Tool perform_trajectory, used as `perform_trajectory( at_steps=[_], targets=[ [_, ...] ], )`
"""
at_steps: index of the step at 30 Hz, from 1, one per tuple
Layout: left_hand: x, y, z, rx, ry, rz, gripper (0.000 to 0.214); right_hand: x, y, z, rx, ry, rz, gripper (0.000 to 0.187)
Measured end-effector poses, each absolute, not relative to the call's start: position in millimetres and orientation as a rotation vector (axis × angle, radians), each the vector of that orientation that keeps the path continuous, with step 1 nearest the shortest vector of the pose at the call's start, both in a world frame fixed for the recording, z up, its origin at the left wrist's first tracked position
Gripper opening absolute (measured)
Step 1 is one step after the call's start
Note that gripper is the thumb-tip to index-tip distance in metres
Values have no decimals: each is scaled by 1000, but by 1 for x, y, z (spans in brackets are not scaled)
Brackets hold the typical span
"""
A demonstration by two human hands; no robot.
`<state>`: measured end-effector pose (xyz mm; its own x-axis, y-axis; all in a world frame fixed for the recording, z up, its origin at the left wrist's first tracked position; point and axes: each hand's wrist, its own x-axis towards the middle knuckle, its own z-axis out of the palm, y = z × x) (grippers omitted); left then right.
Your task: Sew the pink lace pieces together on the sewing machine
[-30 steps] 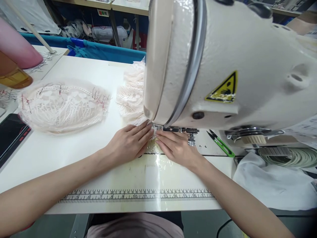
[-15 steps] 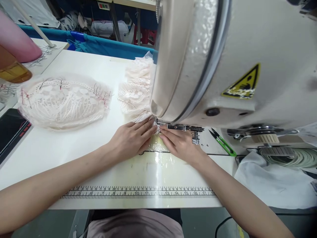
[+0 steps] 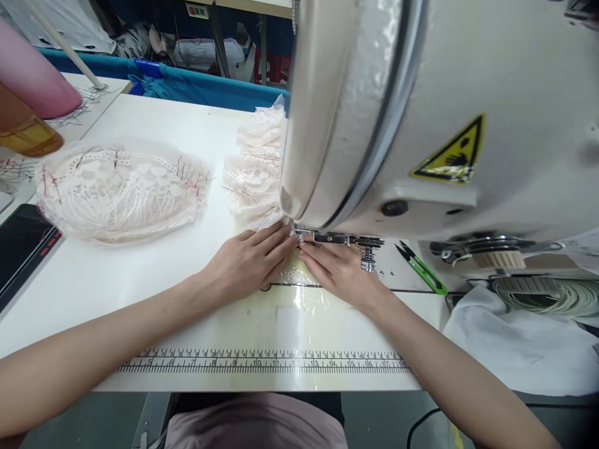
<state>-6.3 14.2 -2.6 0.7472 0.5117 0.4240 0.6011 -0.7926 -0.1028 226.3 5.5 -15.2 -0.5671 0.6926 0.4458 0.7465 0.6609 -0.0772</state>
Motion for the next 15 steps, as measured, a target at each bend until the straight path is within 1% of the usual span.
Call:
perform_trajectory(
  at_steps=[7,15],
  targets=[
    [-6,18,3,-2710,-899,-543,31,223,3,-13,-1202,-2469,-95,29],
    [-5,18,1,-2716,-994,-542,30,221,3,-17,-1221,-2477,-184,36]
  ],
)
